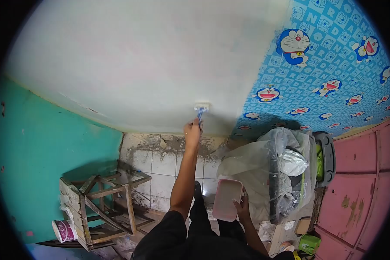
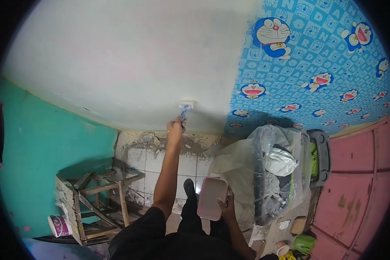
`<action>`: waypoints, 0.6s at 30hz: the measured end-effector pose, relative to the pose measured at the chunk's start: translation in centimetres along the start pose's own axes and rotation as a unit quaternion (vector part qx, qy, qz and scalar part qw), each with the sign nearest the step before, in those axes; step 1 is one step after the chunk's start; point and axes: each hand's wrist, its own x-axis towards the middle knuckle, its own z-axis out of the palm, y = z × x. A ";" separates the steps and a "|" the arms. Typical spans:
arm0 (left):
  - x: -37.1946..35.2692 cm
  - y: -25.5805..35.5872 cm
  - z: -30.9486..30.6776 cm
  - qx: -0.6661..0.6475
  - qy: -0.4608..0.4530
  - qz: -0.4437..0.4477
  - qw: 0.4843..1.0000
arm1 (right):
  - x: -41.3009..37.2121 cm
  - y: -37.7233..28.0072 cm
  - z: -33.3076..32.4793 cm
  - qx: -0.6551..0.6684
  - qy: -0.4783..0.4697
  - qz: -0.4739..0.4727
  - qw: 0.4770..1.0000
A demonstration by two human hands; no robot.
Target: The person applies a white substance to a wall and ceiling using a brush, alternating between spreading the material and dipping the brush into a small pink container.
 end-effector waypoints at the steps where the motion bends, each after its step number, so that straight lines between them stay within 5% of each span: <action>1: -1.9 3.1 0.2 -0.011 0.000 0.022 1.000 | 0.0 0.1 0.1 0.002 -0.003 0.000 1.000; 5: -7.0 11.2 0.4 -0.050 -0.013 0.142 0.988 | 0.4 0.3 0.4 0.002 -0.007 0.006 1.000; 10: -5.8 12.2 0.5 -0.028 0.000 0.234 0.972 | 0.8 0.4 1.2 0.008 -0.011 0.002 1.000; 18: 3.6 -9.6 -3.9 0.151 0.015 0.225 0.963 | 1.3 0.3 1.4 -0.003 -0.012 -0.030 0.999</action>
